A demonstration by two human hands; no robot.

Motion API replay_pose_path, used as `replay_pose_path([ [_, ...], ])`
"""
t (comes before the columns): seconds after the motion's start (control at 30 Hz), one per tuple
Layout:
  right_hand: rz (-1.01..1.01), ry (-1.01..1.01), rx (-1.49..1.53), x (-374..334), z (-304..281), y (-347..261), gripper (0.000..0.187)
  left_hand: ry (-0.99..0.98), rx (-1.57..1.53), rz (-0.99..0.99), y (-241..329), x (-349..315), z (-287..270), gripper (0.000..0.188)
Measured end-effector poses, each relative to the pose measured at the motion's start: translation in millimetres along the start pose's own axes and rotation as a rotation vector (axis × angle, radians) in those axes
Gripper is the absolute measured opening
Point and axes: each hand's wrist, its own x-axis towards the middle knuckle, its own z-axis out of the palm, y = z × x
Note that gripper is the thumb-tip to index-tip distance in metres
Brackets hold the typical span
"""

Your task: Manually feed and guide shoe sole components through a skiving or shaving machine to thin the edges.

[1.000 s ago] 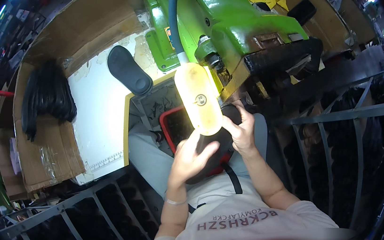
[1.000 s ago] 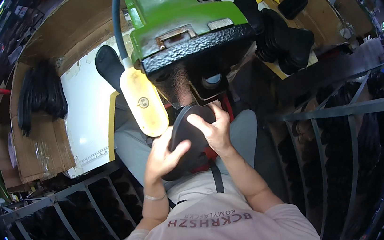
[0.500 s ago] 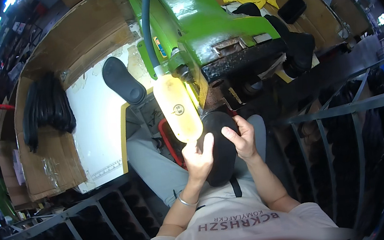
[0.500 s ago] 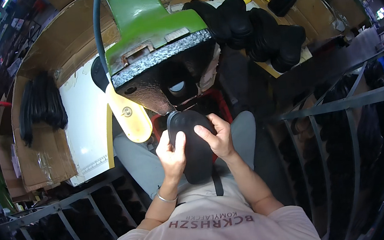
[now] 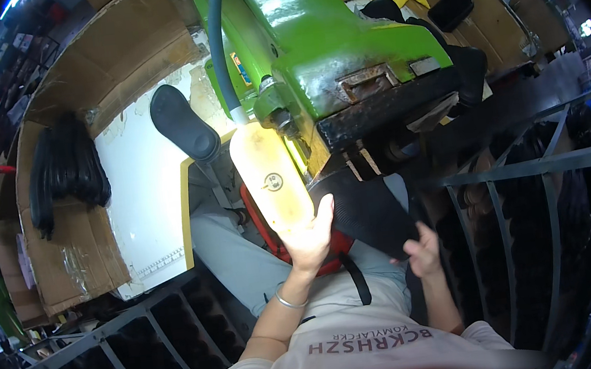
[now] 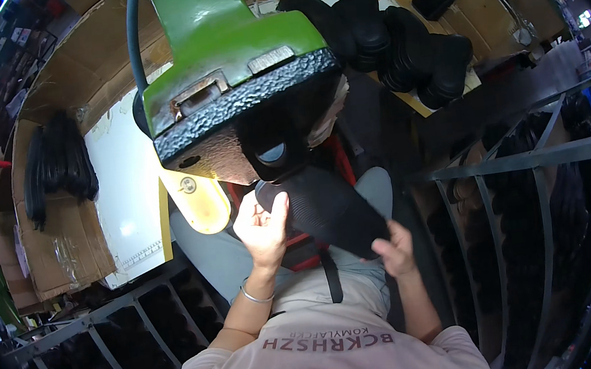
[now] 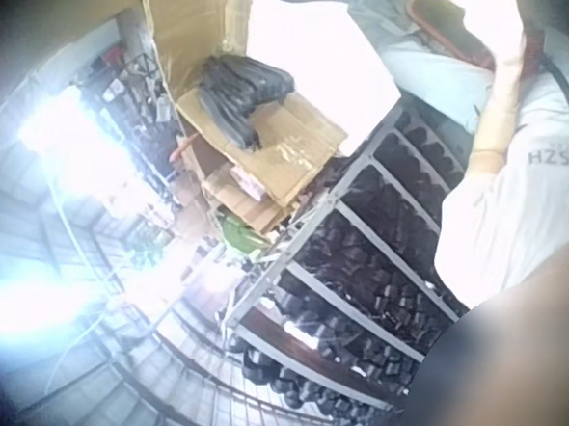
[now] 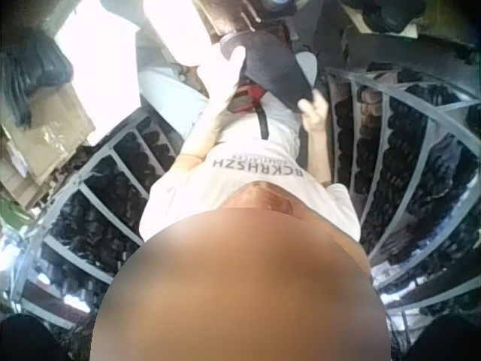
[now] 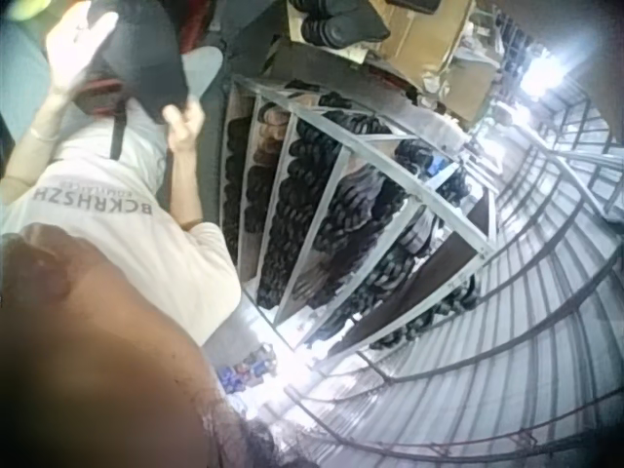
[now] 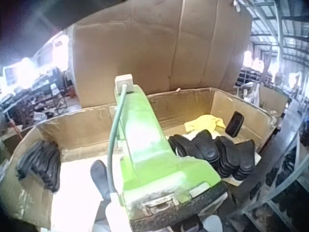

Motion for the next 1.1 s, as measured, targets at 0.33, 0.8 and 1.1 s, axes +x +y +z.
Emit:
replay_pose_path([
  [0.33, -0.090, -0.013, -0.174, 82, 5, -53, 0.037, -0.011, -0.300, -0.136, 31, 3, -17, 0.025],
  [0.8, 0.233, -0.197, 0.212, 11, 10, 68, 0.037, 0.009, -0.232, 0.033, 0, 21, 27, 0.030],
  [1.1, 0.169, -0.075, -0.011, 19, 11, 28, 0.037, 0.011, -0.158, 0.040, 13, 11, 7, 0.021],
])
